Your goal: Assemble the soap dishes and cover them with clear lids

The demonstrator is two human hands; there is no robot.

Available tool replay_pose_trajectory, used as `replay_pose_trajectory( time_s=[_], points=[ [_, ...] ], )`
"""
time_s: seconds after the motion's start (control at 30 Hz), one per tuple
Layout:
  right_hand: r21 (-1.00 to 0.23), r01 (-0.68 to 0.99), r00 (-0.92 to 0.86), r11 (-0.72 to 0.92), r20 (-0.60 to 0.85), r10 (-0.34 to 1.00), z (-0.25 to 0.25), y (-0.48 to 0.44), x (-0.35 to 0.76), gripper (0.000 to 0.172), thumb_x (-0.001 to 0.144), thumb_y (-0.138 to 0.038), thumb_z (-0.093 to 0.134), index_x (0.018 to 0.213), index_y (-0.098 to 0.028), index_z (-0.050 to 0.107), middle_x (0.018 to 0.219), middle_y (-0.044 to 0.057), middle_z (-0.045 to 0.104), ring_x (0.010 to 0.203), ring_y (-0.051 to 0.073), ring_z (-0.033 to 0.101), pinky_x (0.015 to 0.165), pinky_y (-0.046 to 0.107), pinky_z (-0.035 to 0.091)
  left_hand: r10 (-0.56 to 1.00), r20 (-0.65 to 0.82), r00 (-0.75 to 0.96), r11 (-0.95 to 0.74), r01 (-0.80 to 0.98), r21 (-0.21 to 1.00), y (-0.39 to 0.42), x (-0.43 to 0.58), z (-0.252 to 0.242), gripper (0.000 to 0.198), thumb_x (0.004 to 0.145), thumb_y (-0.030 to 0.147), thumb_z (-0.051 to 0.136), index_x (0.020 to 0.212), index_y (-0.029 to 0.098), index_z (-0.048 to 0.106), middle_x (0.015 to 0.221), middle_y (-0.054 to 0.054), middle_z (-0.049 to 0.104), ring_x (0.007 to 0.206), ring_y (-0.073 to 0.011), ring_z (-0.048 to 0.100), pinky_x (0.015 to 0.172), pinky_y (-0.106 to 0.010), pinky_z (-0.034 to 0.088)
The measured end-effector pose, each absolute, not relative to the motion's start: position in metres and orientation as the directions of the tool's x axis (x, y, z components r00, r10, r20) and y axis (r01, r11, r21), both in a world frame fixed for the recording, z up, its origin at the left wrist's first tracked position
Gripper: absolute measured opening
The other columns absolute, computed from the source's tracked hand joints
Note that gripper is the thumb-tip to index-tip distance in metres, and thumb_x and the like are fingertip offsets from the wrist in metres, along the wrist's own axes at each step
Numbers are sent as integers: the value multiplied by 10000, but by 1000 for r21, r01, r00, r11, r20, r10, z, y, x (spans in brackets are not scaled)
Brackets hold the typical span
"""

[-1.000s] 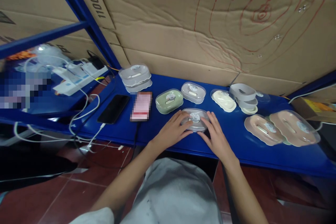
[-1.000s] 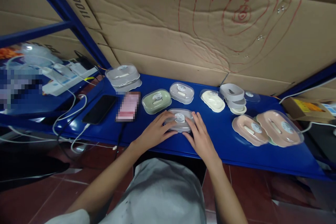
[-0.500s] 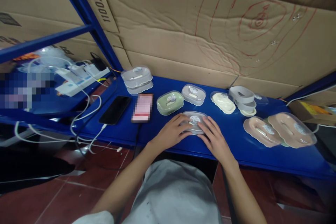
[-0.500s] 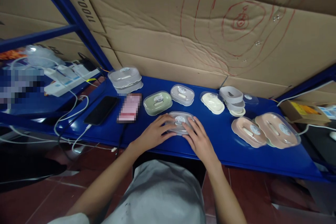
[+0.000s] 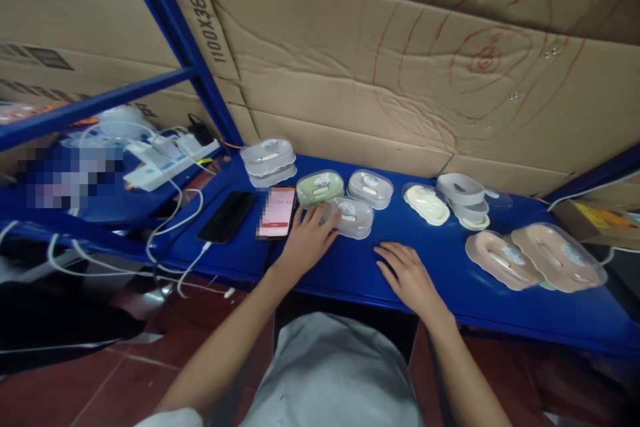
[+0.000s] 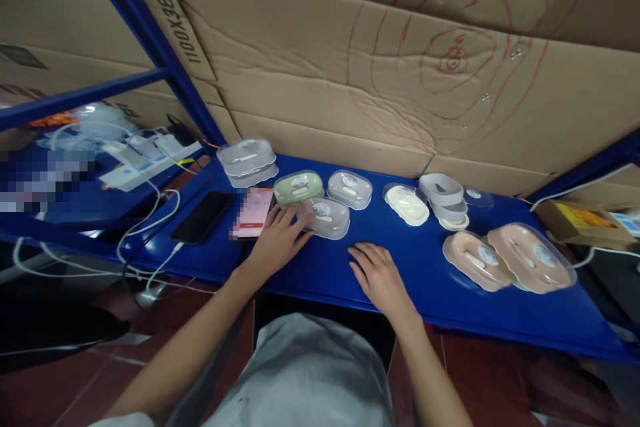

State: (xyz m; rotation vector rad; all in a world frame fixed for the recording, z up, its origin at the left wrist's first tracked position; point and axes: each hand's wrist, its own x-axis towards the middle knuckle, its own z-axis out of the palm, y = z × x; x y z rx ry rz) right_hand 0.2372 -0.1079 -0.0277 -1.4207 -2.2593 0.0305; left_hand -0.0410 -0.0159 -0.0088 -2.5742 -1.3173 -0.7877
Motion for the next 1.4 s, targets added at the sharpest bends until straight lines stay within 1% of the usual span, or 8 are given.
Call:
replay_pose_trajectory(
  time_s=[0.3, 0.43, 0.5, 0.63, 0.77, 0.97, 1.17, 1.4],
  points=[
    [-153, 888, -387, 434, 261, 884, 0, -33, 253, 454, 1089, -407, 478, 1461, -196, 629, 1475, 158, 650, 1366, 324, 606, 1112, 538, 490, 810, 486, 329, -440, 888, 133, 22, -31, 7, 430, 947, 207, 649, 1376, 190, 653, 1414, -232, 658, 1293, -441, 627, 1148, -724, 375],
    [-148, 900, -364, 410, 262, 894, -3, 3, 255, 446, 1073, -382, 500, 1476, -231, 614, 1532, 111, 619, 1418, 271, 575, 1182, 497, 443, 813, 500, 298, -414, 900, 137, 12, -26, 7, 556, 960, 258, 654, 1498, 155, 561, 1571, -286, 518, 1394, -504, 542, 1126, -780, 360],
    [-147, 933, -276, 328, 289, 917, -3, 8, 262, 415, 1082, -366, 466, 1430, -228, 646, 1498, 108, 646, 1407, 275, 580, 1194, 507, 422, 800, 520, 301, -436, 886, 159, -2, -22, 4, 622, 970, 289, 657, 1562, 180, 496, 1618, -270, 471, 1430, -497, 514, 1143, -766, 363],
    [-147, 989, 38, 17, 360, 932, 1, -2, 289, 499, 1076, -367, 431, 1481, -109, 568, 1526, 257, 568, 1422, 429, 517, 1143, 672, 393, 771, 537, 342, -523, 821, 228, -34, -10, -8, 593, 979, 325, 678, 1541, 226, 516, 1525, -212, 582, 1344, -414, 610, 1149, -653, 449],
    [-133, 977, 200, -165, 315, 928, -3, -22, 302, 598, 1036, -389, 498, 1550, -83, 476, 1587, 316, 467, 1340, 492, 566, 1014, 708, 490, 782, 453, 427, -583, 759, 290, -53, 0, -19, 471, 1009, 309, 650, 1468, 233, 574, 1486, -156, 625, 1286, -340, 650, 1122, -578, 502],
    [-86, 996, 44, -25, 220, 975, -6, -63, 279, 560, 1067, -373, 469, 1602, -209, 442, 1655, 176, 430, 1360, 391, 598, 1031, 545, 569, 760, 379, 528, -648, 664, 374, -63, 2, -20, 418, 1049, 287, 600, 1463, 230, 585, 1485, -122, 631, 1349, -299, 612, 1156, -532, 477],
    [-249, 935, -170, 253, 312, 935, 2, -96, 259, 461, 1111, -405, 422, 1541, -277, 528, 1515, 108, 595, 1302, 289, 635, 1034, 456, 562, 674, 353, 649, -738, 571, 359, -70, 4, -15, 405, 1055, 291, 592, 1456, 233, 588, 1496, -114, 617, 1359, -286, 597, 1205, -524, 433],
    [-122, 955, -228, 270, 283, 932, 5, -71, 265, 453, 1099, -455, 467, 1494, -274, 596, 1552, 109, 576, 1353, 320, 587, 1055, 495, 524, 615, 313, 724, -788, 550, 276, -68, 13, -12, 542, 1048, 287, 602, 1574, 279, 474, 1686, -128, 421, 1541, -349, 416, 1255, -628, 332]
  ],
)
